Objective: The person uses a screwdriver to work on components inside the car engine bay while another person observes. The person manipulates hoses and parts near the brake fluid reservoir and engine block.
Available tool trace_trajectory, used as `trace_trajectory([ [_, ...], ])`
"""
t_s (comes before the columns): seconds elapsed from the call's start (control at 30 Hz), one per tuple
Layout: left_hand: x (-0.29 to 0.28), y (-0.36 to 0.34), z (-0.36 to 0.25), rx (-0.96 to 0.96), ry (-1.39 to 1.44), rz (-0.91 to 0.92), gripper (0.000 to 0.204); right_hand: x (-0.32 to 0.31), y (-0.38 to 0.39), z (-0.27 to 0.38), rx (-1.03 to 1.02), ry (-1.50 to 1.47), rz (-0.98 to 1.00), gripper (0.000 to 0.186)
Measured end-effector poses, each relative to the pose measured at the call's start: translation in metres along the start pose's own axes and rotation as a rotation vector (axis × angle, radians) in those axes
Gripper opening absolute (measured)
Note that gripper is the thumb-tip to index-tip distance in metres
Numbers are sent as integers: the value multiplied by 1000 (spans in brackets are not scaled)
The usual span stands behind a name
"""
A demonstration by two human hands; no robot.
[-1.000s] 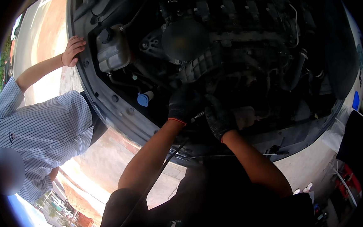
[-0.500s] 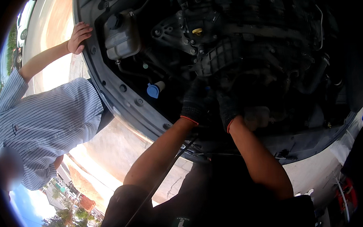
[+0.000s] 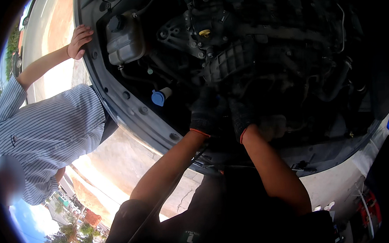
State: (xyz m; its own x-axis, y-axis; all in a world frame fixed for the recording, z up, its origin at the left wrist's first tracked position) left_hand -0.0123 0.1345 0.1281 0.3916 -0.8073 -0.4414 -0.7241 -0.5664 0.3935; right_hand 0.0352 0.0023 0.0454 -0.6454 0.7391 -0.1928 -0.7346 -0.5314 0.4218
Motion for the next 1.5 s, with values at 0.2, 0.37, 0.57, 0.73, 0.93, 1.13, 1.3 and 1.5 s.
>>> trace_trajectory([
  [0.2, 4, -2, 23, -139, 300, 63, 27, -1, 14, 19, 431, -363, 30, 32],
  [0.37, -5, 0, 15, -176, 33, -107, 34, 9, 1, 57, -110, 1011, 265, 29],
  [0.57, -11, 6, 4, -262, -190, -134, 37, 15, -2, 20, -136, 1006, 38, 29],
  [0.73, -5, 1, 21, -43, 179, 2, 37, 17, 4, 60, -231, 1335, 221, 28],
  [0.93, 4, 19, -20, 462, -246, 184, 34, -6, 7, 11, 60, 419, 95, 31],
  [1.13, -3, 35, -25, 319, -124, 204, 29, -20, 21, 31, 314, -101, 192, 30],
  [1.3, -25, 27, -13, -15, 167, 122, 31, 1, 30, 35, 593, -984, 181, 31],
  [1.5, -30, 11, -8, -227, 513, 73, 35, -8, 14, 64, 297, -580, 112, 31],
])
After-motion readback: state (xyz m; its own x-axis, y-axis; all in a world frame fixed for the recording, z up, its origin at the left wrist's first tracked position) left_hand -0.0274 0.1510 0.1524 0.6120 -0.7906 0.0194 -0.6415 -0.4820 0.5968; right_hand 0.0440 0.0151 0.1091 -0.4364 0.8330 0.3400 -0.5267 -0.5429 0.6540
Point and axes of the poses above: each hand's wrist, its own y-axis away from the middle knuckle, its own x-axis out of the palm, z = x × y, the point moved 10 cm from there along -y, towards the middle knuckle, and after that the axes turned 1 degree about z, right-handed, at the moved point
